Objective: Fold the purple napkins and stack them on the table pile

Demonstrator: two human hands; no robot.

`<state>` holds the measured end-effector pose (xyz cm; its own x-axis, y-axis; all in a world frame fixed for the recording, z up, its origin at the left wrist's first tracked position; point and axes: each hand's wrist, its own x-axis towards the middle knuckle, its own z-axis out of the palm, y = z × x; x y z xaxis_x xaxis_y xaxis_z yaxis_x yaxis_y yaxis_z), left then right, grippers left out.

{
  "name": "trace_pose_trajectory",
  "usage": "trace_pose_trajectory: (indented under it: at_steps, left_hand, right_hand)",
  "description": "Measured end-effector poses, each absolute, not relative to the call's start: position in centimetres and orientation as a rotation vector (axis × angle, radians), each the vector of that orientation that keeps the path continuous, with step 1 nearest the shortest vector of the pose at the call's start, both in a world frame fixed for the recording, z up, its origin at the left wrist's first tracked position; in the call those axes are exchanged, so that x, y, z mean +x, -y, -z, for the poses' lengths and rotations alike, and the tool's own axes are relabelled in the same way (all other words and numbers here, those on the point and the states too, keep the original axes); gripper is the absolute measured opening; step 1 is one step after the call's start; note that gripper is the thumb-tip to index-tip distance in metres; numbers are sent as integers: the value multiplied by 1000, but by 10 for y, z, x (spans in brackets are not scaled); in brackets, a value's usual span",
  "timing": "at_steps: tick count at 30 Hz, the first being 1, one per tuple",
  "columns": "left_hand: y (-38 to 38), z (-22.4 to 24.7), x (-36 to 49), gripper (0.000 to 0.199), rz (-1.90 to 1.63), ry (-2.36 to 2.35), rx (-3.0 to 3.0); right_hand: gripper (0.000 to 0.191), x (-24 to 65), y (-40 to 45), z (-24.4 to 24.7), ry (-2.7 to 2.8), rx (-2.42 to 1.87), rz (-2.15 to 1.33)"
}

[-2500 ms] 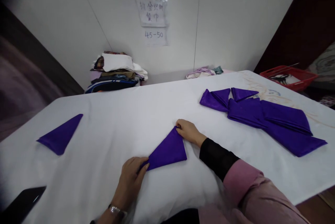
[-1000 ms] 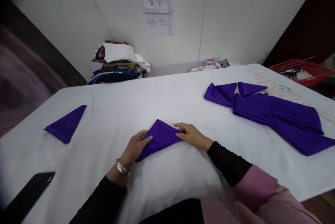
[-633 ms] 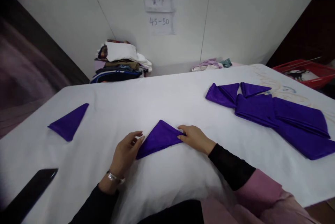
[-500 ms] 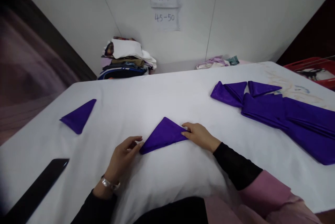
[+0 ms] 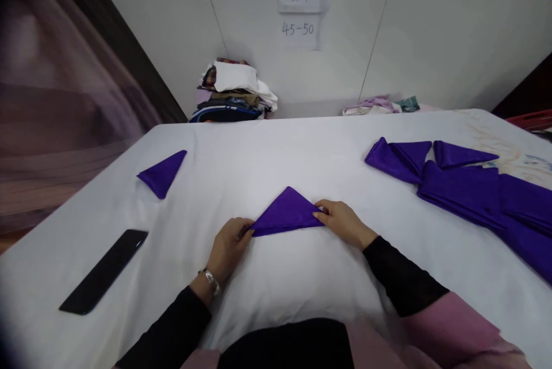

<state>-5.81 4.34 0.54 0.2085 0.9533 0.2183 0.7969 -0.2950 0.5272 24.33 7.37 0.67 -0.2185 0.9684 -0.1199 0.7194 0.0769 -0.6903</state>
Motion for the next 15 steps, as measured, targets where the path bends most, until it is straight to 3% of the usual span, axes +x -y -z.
trace_pose_trajectory:
  at_steps: [11,15]
  left_hand:
    - [-56,-7,-60,14,-622,-1734,2198]
    - [-57,-4,-57,22,-764,-1575,1912]
  right_hand:
    - [30,246,-76,-1,2023,-1671,-915]
    - [29,246,-75,-3,2016,-1656,-920]
